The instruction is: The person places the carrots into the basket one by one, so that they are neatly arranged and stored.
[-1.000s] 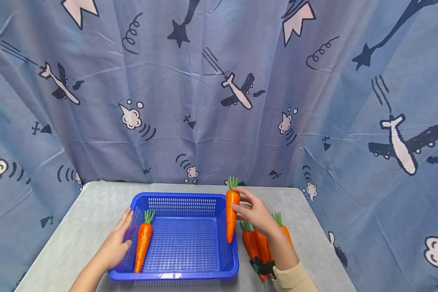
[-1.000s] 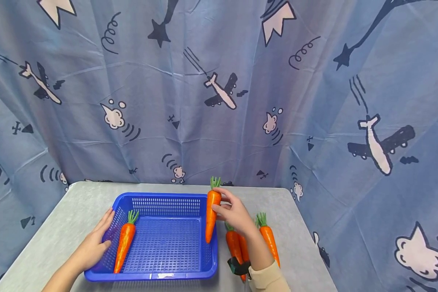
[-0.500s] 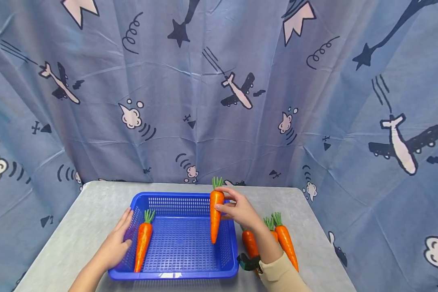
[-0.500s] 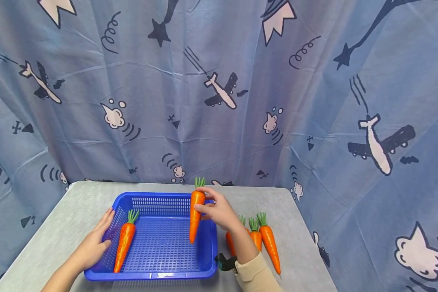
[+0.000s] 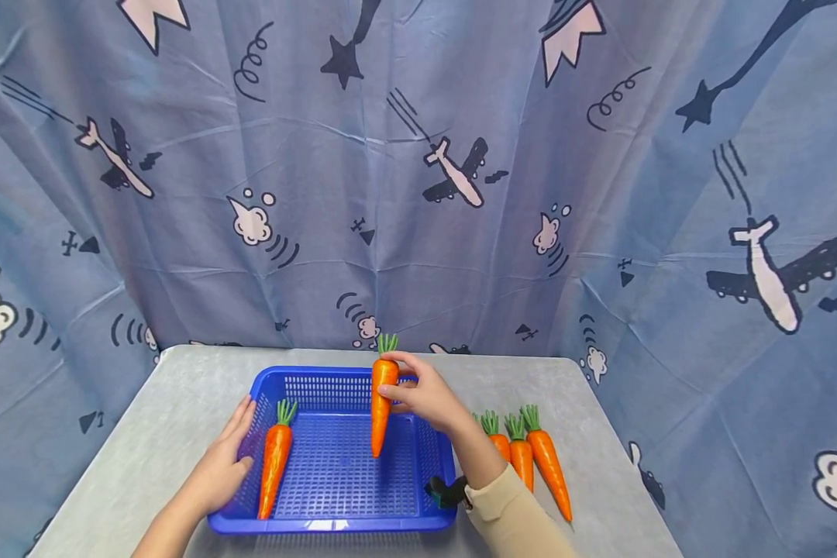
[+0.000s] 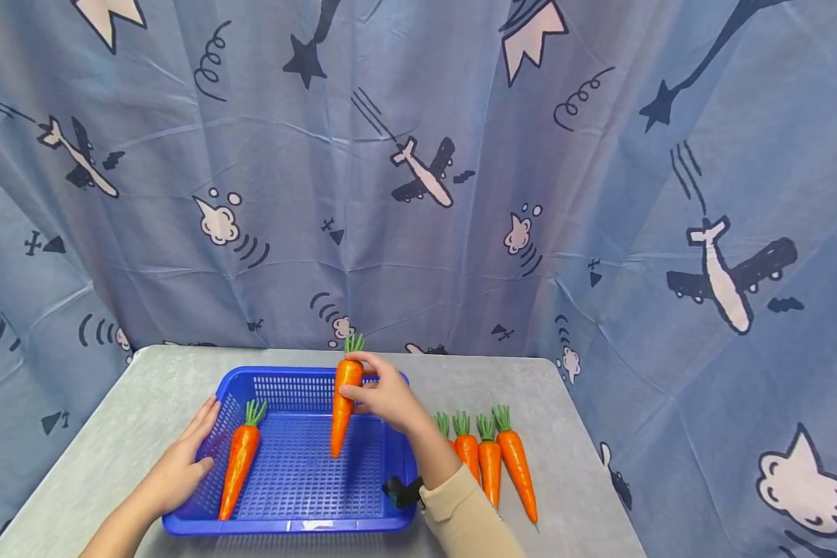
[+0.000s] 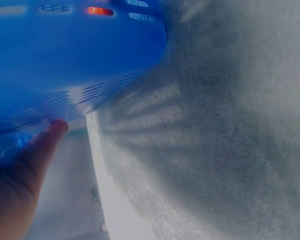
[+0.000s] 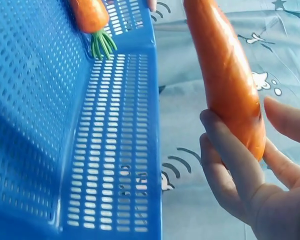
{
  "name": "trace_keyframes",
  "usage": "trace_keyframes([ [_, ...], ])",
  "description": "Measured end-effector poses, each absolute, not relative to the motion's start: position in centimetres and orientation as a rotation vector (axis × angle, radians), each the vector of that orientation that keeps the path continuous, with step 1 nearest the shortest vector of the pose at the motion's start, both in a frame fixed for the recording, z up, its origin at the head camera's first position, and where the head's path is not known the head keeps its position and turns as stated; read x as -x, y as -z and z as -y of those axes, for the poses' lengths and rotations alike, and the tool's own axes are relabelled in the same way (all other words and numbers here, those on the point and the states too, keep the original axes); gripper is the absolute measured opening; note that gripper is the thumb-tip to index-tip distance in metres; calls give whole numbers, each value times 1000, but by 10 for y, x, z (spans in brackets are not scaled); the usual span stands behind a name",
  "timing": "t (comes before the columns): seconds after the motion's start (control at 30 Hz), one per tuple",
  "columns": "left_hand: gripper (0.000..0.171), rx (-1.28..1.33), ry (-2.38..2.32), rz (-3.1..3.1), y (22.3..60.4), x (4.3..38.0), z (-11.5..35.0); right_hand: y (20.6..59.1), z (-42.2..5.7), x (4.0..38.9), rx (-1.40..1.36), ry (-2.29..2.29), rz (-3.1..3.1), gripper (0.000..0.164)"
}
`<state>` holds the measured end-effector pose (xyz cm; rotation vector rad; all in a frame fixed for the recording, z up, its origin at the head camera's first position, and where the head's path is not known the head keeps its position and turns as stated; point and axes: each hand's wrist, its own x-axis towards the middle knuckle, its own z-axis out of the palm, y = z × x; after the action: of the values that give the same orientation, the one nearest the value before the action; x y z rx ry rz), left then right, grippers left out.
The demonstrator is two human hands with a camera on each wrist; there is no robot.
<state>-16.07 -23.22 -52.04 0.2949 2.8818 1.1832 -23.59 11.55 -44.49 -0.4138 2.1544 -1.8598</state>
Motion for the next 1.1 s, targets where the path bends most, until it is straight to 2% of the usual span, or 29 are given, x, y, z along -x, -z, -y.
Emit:
trace_keyframes([
  [1.1,83,-331,-1208,-2906,521,160,231,475,-39,240,383,1705,-2097,48],
])
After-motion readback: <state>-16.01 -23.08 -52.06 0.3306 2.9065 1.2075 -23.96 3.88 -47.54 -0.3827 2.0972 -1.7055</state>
